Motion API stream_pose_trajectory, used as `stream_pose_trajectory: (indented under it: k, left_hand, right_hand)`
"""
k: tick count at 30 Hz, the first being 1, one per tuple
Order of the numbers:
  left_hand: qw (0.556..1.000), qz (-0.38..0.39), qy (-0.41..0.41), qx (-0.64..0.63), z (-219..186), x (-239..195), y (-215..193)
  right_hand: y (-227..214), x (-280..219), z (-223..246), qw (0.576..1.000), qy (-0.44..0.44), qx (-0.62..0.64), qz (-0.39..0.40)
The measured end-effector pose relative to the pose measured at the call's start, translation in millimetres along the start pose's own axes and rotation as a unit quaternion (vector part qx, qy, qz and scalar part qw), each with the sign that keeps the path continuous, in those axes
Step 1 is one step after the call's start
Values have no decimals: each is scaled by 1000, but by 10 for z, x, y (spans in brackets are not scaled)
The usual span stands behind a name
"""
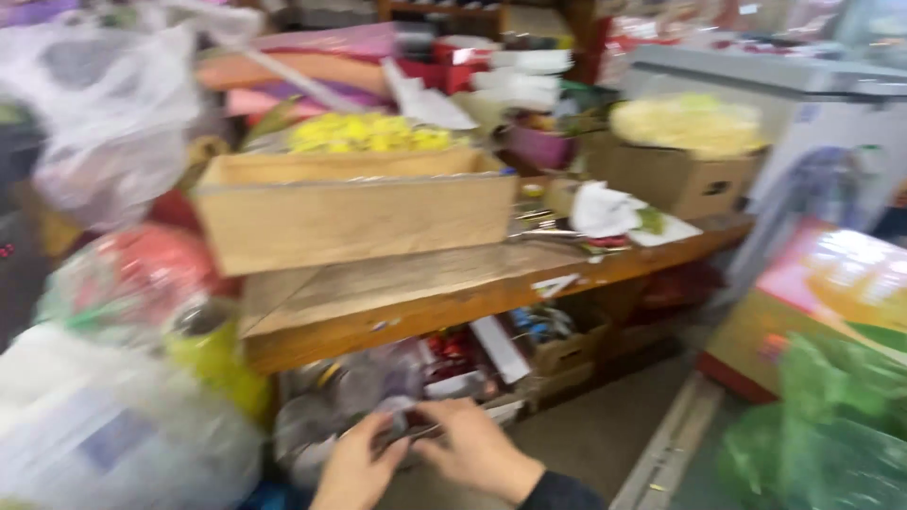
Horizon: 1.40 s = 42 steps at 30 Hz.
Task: The person retrieves a pink ribbon from a bag, folds it into a bow shape, and secures it with a yellow twist tie. They then use scissors to trim the excess ribbon and tie ends. Finally, the person wipes the surface of a metal freezer door with a white cloth.
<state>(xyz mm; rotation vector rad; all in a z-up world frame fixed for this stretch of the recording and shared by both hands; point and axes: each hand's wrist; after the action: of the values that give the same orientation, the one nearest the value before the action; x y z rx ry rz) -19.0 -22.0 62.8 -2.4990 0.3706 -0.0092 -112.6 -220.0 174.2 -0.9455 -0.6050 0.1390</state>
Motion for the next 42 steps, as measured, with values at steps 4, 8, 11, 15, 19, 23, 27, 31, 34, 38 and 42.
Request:
stream_pose_trajectory:
  k: [4, 8, 11, 15, 19, 23, 27, 31, 34, 38, 42]
  left_hand:
    - [999, -21, 27, 12, -352, -340, -174]
    - [991, 83, -108, -7, -845, -628, -606]
    - [999, 14, -41, 0, -839, -670, -658]
    - [986, 105, -129, -13, -1185, -867, -916]
    - [998, 33, -59, -8, -934, -694, -735]
    - [998, -4, -27, -61, -1075, -723, -910]
    - [966, -7, -81, -246, -1320, -835, -1144]
    - [938, -17, -93, -334, -1426, -917, -1285]
    - [932, -23, -97, -349, -1334, -841, -1257]
    - [936, -7, -98, -339, -1313, -853, -1259]
    - [927, -16, -93, -362, -1168, -778, -1169]
  right_hand:
    - [110, -95, -191, 998, 64, -15, 19]
    - [-357, 117, 336, 957, 224, 61, 175]
    - [-321, 138, 343, 973, 184, 61, 127]
    - [-449, 205, 575, 933, 287, 107, 187]
    - [-449, 178, 615, 914, 238, 223, 242]
    - [-422, 163, 620, 926, 103, 308, 192]
    - [-622, 287, 648, 896, 282, 329, -94]
    - [-855, 307, 461, 794, 309, 382, -359]
    - [-949, 263, 536, 778, 321, 383, -380]
    - [-947, 283, 636, 795, 334, 364, -352]
    - [-761, 217, 288, 816, 310, 354, -336]
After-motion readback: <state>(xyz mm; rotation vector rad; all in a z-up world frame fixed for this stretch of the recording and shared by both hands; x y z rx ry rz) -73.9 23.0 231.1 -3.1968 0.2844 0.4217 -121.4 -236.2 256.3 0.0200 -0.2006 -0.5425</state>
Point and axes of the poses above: each hand's wrist, its own x-axis towards the middle knuckle, its own y-axis out of the palm, z = x × y, and after that the axes turned 7 degrees about -y, right-handed
